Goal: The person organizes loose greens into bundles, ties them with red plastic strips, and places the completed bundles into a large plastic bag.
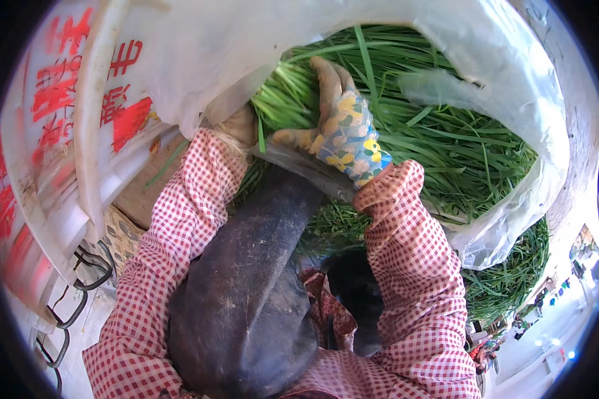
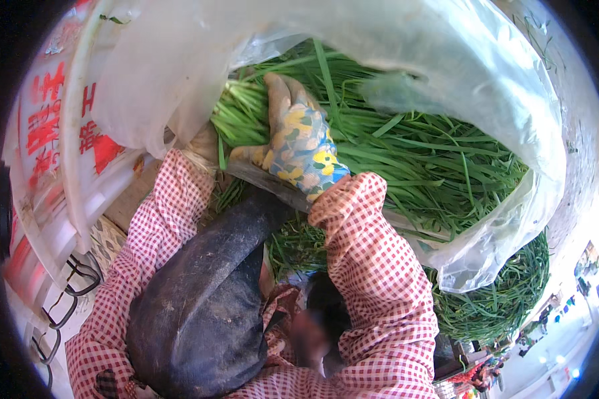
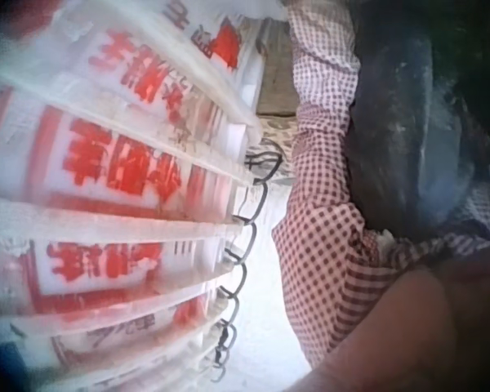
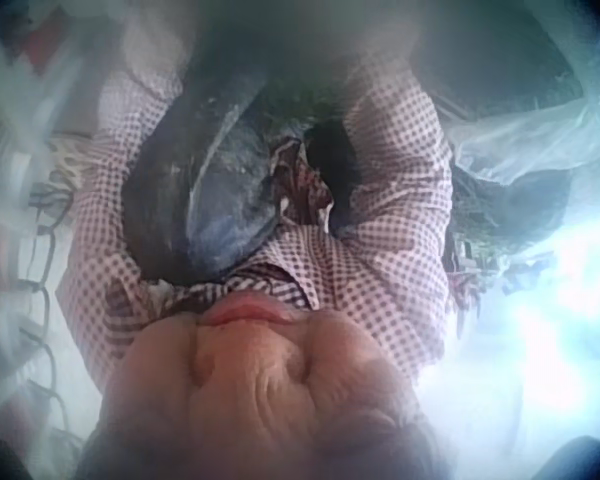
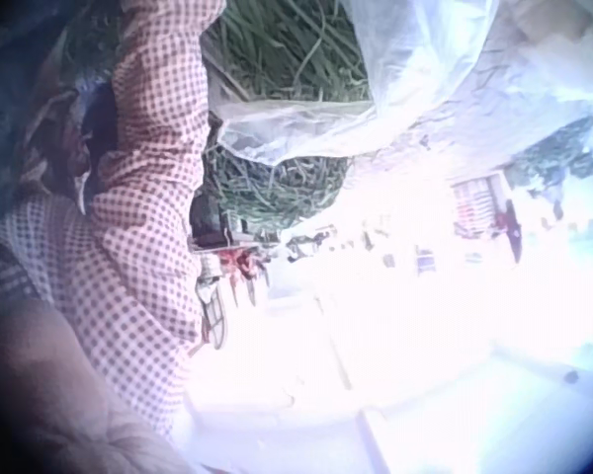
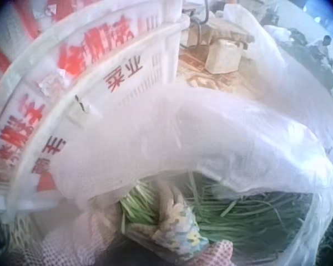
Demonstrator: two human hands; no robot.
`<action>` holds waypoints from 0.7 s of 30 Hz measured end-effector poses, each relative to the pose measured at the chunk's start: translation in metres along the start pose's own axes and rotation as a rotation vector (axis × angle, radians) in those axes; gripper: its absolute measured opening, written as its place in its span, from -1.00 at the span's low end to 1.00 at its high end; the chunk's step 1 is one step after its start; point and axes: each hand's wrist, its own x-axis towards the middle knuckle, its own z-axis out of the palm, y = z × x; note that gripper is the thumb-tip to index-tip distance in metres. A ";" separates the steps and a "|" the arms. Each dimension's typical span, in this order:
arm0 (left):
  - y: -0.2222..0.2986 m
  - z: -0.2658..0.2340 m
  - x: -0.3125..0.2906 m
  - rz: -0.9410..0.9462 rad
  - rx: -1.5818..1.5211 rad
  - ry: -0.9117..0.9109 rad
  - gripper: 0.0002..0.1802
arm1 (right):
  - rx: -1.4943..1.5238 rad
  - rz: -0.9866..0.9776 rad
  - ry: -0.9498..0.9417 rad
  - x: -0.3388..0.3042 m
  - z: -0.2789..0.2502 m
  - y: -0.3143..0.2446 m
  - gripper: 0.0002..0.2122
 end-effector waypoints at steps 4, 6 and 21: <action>0.009 0.011 -0.023 -0.104 0.006 -0.118 -0.07 | -0.042 0.232 -0.370 0.000 -0.032 -0.038 0.00; 0.008 0.023 -0.033 -0.173 0.025 -0.182 -0.04 | -0.246 0.148 -0.383 0.004 -0.057 -0.057 0.03; -0.042 0.148 -0.065 -0.324 0.372 -0.795 0.49 | 0.308 0.075 0.147 -0.058 -0.114 -0.082 -0.06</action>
